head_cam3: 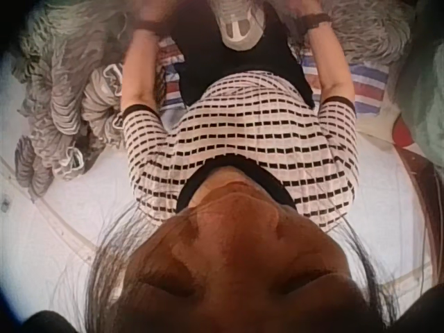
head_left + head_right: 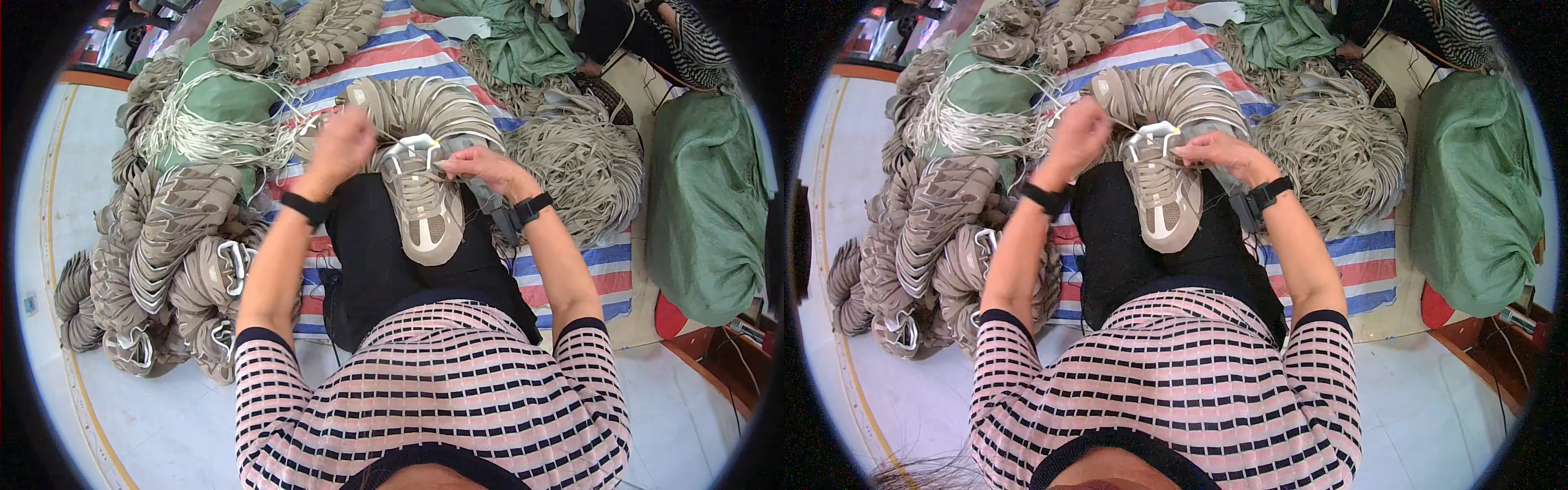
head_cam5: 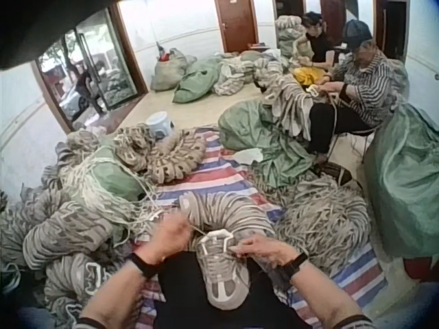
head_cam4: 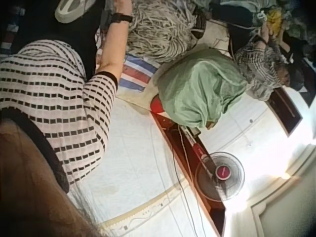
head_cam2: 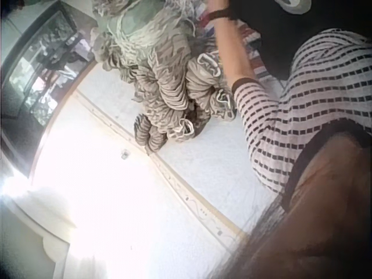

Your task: Manually assemble shoe components by lacing and organizing sneaker uppers.

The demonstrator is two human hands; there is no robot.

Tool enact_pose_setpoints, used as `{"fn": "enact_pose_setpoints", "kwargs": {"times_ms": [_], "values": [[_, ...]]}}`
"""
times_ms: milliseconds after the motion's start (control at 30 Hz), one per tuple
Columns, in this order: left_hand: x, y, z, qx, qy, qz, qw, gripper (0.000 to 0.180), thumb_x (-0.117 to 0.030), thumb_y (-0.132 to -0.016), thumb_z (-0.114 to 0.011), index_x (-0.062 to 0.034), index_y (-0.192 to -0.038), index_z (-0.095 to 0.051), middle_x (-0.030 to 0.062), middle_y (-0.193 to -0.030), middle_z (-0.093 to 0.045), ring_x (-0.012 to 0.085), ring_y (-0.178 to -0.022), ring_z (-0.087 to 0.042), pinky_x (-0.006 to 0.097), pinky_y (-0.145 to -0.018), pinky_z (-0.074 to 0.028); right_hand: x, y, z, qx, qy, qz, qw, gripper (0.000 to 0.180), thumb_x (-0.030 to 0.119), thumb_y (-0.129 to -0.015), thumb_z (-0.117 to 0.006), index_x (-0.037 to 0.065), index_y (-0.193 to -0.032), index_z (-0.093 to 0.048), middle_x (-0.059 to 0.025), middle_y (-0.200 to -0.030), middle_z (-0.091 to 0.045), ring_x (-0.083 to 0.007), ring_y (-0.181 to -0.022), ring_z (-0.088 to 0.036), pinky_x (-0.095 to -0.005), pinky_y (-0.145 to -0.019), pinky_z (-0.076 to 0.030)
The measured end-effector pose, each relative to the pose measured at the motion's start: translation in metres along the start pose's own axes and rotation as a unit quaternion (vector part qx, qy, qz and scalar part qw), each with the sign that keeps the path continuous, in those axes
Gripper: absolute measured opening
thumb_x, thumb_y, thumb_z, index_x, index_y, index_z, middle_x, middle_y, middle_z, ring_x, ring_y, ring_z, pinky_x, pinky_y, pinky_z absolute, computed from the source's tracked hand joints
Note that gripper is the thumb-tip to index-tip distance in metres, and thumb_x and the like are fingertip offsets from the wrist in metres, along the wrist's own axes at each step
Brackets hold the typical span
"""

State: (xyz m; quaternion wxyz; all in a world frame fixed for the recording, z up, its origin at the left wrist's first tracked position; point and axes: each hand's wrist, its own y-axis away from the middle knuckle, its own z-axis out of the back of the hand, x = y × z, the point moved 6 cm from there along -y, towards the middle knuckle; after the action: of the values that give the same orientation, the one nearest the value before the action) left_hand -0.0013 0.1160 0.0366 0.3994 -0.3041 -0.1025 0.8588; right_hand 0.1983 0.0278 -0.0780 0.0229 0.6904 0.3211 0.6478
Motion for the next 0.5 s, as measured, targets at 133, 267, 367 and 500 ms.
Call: {"fn": "enact_pose_setpoints", "kwargs": {"times_ms": [133,267,367,500], "values": [[0.082,0.024,0.117,-0.109,-0.129,0.104,0.98,0.009,-0.006,-0.074,-0.061,-0.003,-0.075,-0.053,0.0111,-0.068,-0.051,0.0253,-0.061,-0.052,0.034,-0.057,-0.043,0.007,0.011,-0.009,0.011,-0.061,0.044,0.997,0.021,0.03,-0.083,-0.064,0.01,-0.086,-0.066,0.0055,-0.082,-0.061,-0.003,-0.075,-0.048,-0.0186,-0.069,-0.034],[0.122,0.077,0.177,-0.156,-0.18,0.245,0.94,0.005,-0.006,-0.078,-0.06,-0.0026,-0.078,-0.056,0.0056,-0.067,-0.054,0.017,-0.06,-0.05,0.028,-0.056,-0.041,0.02,0.014,-0.018,-0.019,-0.055,0.066,0.996,0.02,0.025,-0.084,-0.063,0.007,-0.092,-0.067,0.0047,-0.086,-0.062,-0.0037,-0.08,-0.05,-0.0204,-0.074,-0.037],[0.125,0.093,0.16,-0.173,0.026,0.323,0.93,0.012,-0.012,-0.083,-0.061,-0.0021,-0.078,-0.057,-0.0015,-0.066,-0.05,0.0084,-0.059,-0.043,0.023,-0.056,-0.038,0.029,0.01,-0.019,-0.063,0.004,0.123,0.99,0.019,0.022,-0.084,-0.062,0.006,-0.092,-0.068,0.0026,-0.084,-0.063,-0.0053,-0.077,-0.051,-0.0235,-0.072,-0.04],[0.082,0.072,0.136,-0.237,0.413,0.338,0.812,0.009,-0.012,-0.086,-0.056,-0.0032,-0.089,-0.057,0.0104,-0.099,-0.063,0.0173,-0.089,-0.059,0.029,-0.081,-0.045,0.066,0.004,-0.059,-0.086,0.203,0.21,0.952,0.016,0.021,-0.083,-0.061,0.01,-0.091,-0.069,-0.0061,-0.078,-0.064,-0.0125,-0.067,-0.057,-0.0298,-0.062,-0.045]]}}
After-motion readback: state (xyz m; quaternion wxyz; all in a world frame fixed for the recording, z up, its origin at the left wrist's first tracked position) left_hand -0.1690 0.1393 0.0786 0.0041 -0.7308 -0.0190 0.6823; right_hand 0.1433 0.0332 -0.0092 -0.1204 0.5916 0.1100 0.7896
